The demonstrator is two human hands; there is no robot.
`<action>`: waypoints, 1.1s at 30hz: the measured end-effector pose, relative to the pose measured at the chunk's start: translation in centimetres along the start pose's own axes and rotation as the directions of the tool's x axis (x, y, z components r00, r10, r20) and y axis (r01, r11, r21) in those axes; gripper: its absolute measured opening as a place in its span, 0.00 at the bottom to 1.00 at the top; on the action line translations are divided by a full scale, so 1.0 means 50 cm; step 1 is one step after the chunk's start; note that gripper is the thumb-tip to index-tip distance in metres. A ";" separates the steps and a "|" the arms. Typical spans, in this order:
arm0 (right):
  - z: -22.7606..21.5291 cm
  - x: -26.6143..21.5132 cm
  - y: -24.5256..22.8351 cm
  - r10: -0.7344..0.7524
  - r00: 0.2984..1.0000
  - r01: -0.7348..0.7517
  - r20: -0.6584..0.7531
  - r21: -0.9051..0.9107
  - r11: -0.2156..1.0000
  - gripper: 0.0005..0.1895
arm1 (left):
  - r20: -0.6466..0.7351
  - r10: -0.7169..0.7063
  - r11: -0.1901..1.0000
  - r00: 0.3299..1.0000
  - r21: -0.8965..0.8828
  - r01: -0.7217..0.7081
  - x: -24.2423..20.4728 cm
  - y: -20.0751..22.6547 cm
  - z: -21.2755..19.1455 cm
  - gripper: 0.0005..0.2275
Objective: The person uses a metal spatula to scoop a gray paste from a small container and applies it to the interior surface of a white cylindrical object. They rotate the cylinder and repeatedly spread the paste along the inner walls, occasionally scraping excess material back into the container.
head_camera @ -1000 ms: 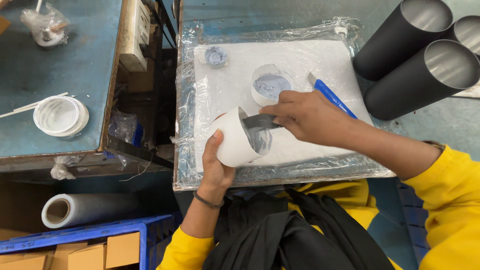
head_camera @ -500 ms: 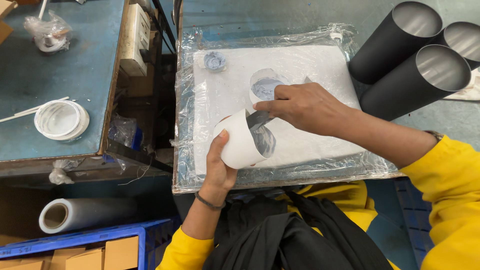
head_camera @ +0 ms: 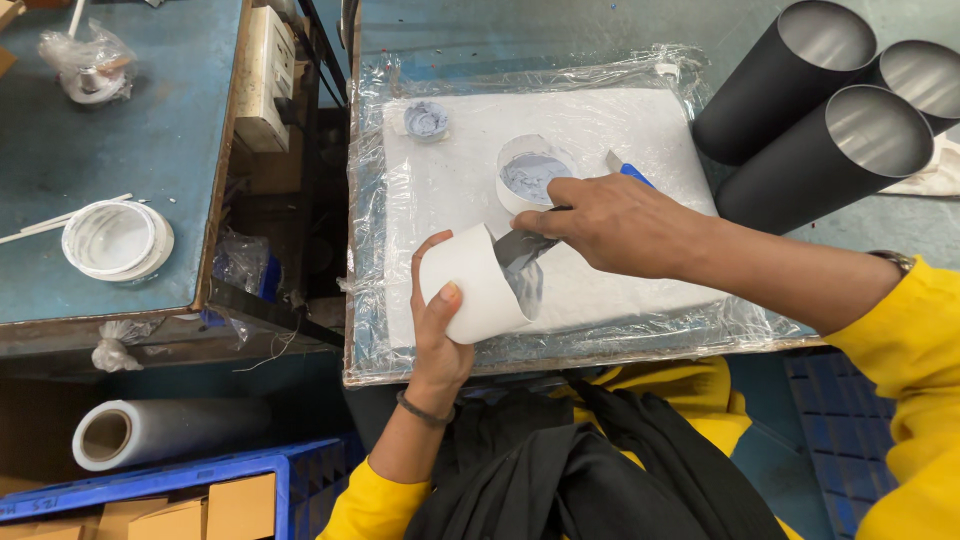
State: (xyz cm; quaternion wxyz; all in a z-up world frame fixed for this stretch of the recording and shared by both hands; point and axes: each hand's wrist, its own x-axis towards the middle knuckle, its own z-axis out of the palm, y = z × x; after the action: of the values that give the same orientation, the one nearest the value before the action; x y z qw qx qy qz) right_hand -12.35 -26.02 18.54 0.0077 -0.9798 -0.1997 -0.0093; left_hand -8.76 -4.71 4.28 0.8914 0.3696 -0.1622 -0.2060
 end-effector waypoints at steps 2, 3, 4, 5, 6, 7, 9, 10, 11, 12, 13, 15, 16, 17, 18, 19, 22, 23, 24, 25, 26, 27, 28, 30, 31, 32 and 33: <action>-0.004 -0.001 -0.004 0.020 1.000 -0.020 0.022 -0.002 1.000 0.28 | -0.011 0.047 0.999 0.999 0.017 -0.047 -0.002 0.000 0.001 0.38; -0.005 0.000 -0.006 0.029 0.999 -0.029 0.033 -0.003 1.000 0.28 | -0.017 0.062 0.998 0.998 0.018 -0.062 -0.003 -0.001 0.002 0.39; -0.007 0.001 -0.008 0.029 0.999 -0.029 0.027 -0.003 1.000 0.28 | -0.022 0.077 0.997 0.997 0.019 -0.077 -0.004 -0.002 0.003 0.39; -0.008 0.002 -0.009 0.028 0.999 -0.028 0.021 -0.003 1.000 0.28 | -0.027 0.092 0.996 0.995 0.020 -0.092 -0.005 -0.003 0.004 0.39; -0.009 0.002 -0.011 0.028 0.999 -0.028 0.015 -0.002 1.000 0.27 | -0.030 0.108 0.994 0.994 0.018 -0.107 -0.006 -0.004 0.005 0.40; -0.010 0.003 -0.012 0.042 0.999 -0.042 0.020 0.013 0.999 0.25 | -0.034 0.123 0.992 0.992 0.016 -0.122 -0.007 -0.005 0.005 0.40; -0.010 0.004 -0.012 0.069 0.997 -0.071 0.031 0.045 0.996 0.21 | -0.044 0.151 0.988 0.988 0.020 -0.151 -0.009 -0.007 0.005 0.41; -0.010 0.005 -0.012 0.062 0.998 -0.063 0.022 0.056 0.996 0.21 | -0.049 0.166 0.986 0.985 0.025 -0.165 -0.009 -0.009 0.005 0.41; -0.010 0.005 -0.011 0.054 0.998 -0.055 0.012 0.067 0.996 0.21 | -0.055 0.180 0.983 0.982 0.031 -0.178 -0.009 -0.010 0.004 0.41; -0.009 0.004 -0.011 0.047 0.999 -0.047 0.001 0.077 0.996 0.21 | -0.055 0.189 0.982 0.981 0.038 -0.187 -0.010 -0.012 0.004 0.42; -0.008 0.003 -0.011 0.046 0.999 -0.046 0.002 0.094 0.994 0.21 | -0.055 0.198 0.980 0.979 0.045 -0.195 -0.010 -0.013 0.003 0.42; -0.006 0.003 -0.012 0.043 0.999 -0.043 0.003 0.129 0.991 0.22 | -0.061 0.214 0.976 0.975 0.056 -0.211 -0.010 -0.016 0.001 0.42; -0.006 0.002 -0.013 0.056 0.998 -0.058 0.016 0.135 0.989 0.22 | -0.067 0.221 0.974 0.973 0.060 -0.217 -0.010 -0.019 0.000 0.42; -0.005 0.001 -0.014 0.069 0.997 -0.072 0.029 0.139 0.988 0.22 | -0.073 0.228 0.972 0.971 0.065 -0.224 -0.009 -0.020 -0.001 0.42; -0.006 0.000 -0.014 0.082 0.996 -0.087 0.042 0.144 0.986 0.22 | -0.068 0.234 0.971 0.970 0.067 -0.229 -0.007 -0.022 -0.002 0.42; -0.009 -0.001 -0.014 0.064 0.998 -0.067 0.025 0.179 0.982 0.22 | -0.063 0.239 0.970 0.969 0.069 -0.235 -0.005 -0.023 -0.004 0.42; -0.028 -0.004 -0.013 0.031 0.999 -0.018 -0.041 0.283 0.959 0.21 | -0.041 0.223 0.975 0.974 -0.006 -0.223 0.005 -0.020 -0.012 0.41; -0.037 -0.005 -0.012 0.038 0.997 -0.014 -0.070 0.319 0.947 0.20 | -0.031 0.213 0.976 0.977 -0.045 -0.214 0.008 -0.018 -0.014 0.41; -0.046 -0.004 -0.011 0.043 0.994 -0.007 -0.096 0.352 0.936 0.19 | -0.033 0.170 0.983 0.985 -0.071 -0.172 0.011 -0.018 -0.014 0.41; -0.053 -0.002 -0.010 0.036 0.994 -0.001 -0.106 0.321 0.947 0.18 | -0.032 0.127 0.987 0.991 -0.098 -0.129 0.015 -0.018 -0.014 0.40; -0.056 0.001 -0.011 0.032 0.993 0.004 -0.116 0.295 0.956 0.17 | -0.032 0.079 0.989 0.996 -0.120 -0.082 0.015 -0.017 -0.015 0.39; -0.057 0.006 -0.012 0.027 0.992 0.008 -0.126 0.268 0.963 0.16 | -0.037 0.061 0.989 0.997 -0.134 -0.066 0.016 -0.017 -0.014 0.38; -0.055 0.010 -0.013 0.007 0.995 0.017 -0.104 0.227 0.974 0.15 | -0.037 0.041 0.988 0.998 -0.146 -0.046 0.018 -0.018 -0.012 0.37; -0.046 0.019 -0.012 -0.026 0.998 0.034 -0.055 0.145 0.989 0.12 | -0.030 0.000 0.986 1.000 -0.165 -0.005 0.022 -0.020 -0.009 0.35; -0.041 0.022 -0.010 -0.058 0.996 0.065 -0.067 0.107 0.992 0.14 | -0.025 -0.020 0.985 0.999 -0.173 0.016 0.023 -0.022 -0.008 0.35; -0.035 0.028 -0.007 -0.097 0.992 0.102 -0.076 0.070 0.992 0.17 | -0.024 -0.037 0.983 0.999 -0.181 0.032 0.024 -0.022 -0.008 0.34; -0.030 0.033 -0.005 -0.135 0.987 0.138 -0.083 0.033 0.990 0.19 | -0.025 -0.052 0.981 0.998 -0.190 0.047 0.024 -0.023 -0.007 0.34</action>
State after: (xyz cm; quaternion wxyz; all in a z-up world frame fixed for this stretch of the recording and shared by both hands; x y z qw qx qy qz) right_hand -10.95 -25.19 20.06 0.0338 -0.9623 -0.2660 -0.0454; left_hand -7.85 -5.86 3.38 0.9194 0.2902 -0.1194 -0.2372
